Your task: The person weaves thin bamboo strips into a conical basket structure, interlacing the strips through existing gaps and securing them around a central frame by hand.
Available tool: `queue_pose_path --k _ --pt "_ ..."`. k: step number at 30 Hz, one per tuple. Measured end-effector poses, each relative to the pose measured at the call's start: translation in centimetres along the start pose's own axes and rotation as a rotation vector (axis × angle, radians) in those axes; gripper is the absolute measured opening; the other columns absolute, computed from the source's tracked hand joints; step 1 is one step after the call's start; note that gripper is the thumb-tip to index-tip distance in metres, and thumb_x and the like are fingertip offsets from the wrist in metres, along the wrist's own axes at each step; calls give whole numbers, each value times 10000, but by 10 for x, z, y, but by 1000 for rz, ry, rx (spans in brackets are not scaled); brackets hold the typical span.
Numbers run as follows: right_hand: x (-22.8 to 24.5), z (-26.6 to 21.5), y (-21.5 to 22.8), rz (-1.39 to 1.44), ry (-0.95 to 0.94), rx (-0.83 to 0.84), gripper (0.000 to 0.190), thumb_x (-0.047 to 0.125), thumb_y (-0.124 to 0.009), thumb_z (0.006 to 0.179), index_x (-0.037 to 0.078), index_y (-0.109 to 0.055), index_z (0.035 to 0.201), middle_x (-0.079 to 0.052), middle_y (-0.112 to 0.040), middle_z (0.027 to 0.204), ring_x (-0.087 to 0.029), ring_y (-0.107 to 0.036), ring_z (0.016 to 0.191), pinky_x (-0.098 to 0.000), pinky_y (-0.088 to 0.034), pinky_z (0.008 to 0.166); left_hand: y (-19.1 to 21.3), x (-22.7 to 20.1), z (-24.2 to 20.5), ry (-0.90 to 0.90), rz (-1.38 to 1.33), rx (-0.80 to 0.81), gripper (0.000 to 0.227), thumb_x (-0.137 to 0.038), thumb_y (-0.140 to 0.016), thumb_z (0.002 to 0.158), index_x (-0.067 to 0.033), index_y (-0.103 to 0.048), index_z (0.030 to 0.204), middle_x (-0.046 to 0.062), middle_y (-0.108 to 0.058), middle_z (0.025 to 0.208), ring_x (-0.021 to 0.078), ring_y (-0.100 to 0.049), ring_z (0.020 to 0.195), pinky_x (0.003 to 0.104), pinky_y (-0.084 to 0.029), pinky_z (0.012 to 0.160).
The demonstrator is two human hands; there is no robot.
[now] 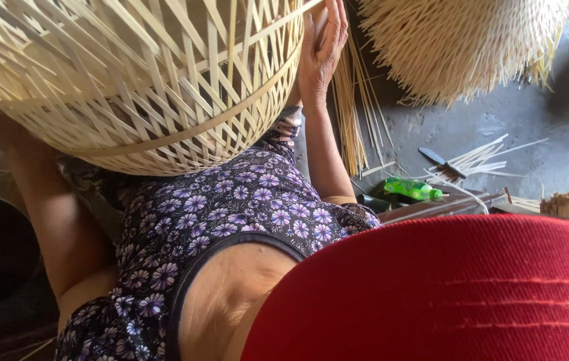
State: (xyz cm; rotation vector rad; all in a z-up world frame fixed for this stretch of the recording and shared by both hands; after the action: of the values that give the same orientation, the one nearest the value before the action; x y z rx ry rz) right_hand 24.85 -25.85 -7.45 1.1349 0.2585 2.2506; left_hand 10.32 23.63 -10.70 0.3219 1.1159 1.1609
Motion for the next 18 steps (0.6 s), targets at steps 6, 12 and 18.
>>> queue_pose_path --k 6,12,18 --pt "13 4 3 28 17 -7 458 250 -592 1131 183 -435 1556 -32 -439 1608 -189 -375 1494 -371 -334 1276 6 -3 0 -3 4 -41 124 -83 -733 1031 -40 -636 1094 78 -631 1004 199 -581 888 385 -495 810" --pt "17 4 5 33 4 -9 457 251 -604 1125 181 -451 1551 -31 -453 1600 -193 -386 1490 -378 -343 1268 11 -9 8 -15 9 -79 121 -90 -726 1035 -40 -633 1096 80 -629 1007 200 -581 894 387 -495 817" --pt "17 5 4 42 5 -11 460 261 -603 1122 184 -444 1548 -32 -445 1598 -196 -377 1485 -381 -348 1268 9 -5 0 0 6 -70 120 -98 -718 1040 -41 -631 1099 81 -628 1011 201 -580 900 389 -494 824"
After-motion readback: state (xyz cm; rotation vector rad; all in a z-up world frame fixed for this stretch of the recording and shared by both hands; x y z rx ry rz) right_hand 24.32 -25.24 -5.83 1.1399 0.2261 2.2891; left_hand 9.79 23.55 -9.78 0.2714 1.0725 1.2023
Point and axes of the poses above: each hand's wrist, its own z-axis towards the middle knuckle, its own y-axis out of the back of the hand, x = y × z, the point moved 10 cm from there along z, towards the middle knuckle
